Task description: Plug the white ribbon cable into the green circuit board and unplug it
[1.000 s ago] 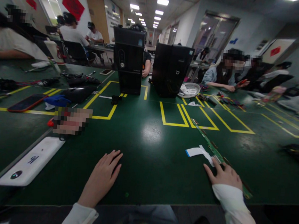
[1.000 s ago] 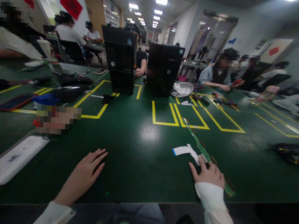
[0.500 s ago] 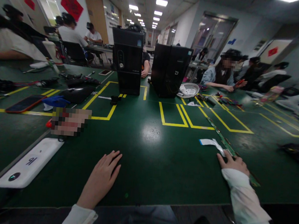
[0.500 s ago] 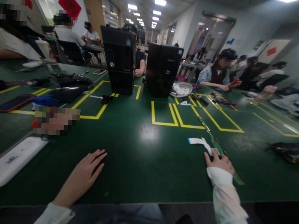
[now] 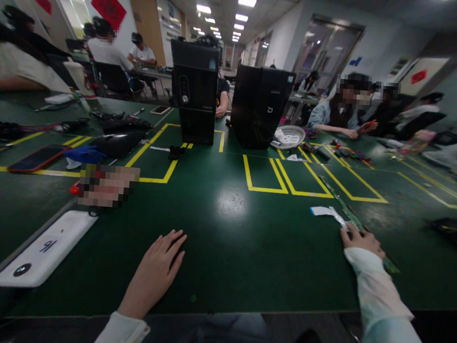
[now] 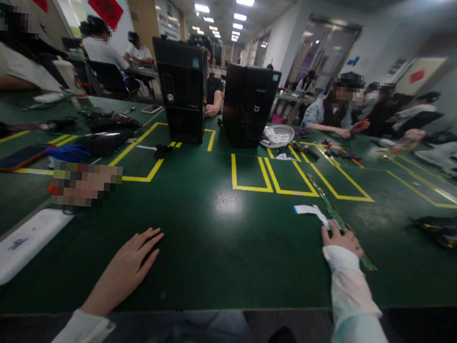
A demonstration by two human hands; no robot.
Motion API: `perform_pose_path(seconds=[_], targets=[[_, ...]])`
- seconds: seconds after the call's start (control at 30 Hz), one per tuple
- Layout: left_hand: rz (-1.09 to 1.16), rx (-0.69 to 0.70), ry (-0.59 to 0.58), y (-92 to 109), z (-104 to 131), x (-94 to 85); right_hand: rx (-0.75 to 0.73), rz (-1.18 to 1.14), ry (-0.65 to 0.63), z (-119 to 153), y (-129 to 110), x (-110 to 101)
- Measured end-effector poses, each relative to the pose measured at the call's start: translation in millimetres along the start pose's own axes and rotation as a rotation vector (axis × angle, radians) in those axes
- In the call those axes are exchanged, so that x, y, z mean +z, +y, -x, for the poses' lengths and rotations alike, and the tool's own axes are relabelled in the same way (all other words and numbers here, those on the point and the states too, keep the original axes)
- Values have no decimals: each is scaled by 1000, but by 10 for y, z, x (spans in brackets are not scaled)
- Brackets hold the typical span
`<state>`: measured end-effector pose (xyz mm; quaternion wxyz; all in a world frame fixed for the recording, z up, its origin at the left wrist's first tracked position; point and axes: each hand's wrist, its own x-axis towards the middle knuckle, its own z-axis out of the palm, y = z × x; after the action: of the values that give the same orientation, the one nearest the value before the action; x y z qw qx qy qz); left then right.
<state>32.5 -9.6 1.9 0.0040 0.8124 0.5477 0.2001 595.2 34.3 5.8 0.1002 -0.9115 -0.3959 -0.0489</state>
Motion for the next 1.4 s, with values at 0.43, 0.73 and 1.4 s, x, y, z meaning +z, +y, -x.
perform_pose_path(seconds=[0.43,0.73,1.4], targets=[[3,-1,11,3,-2,3,31,-16,39,-92,-3,69],[22,-6,14,-5,-1,7,-508,16,98,-79,-115,178],[8,-17,12,5,-8,6,-1565,-515,-81,1688,-2354,144]])
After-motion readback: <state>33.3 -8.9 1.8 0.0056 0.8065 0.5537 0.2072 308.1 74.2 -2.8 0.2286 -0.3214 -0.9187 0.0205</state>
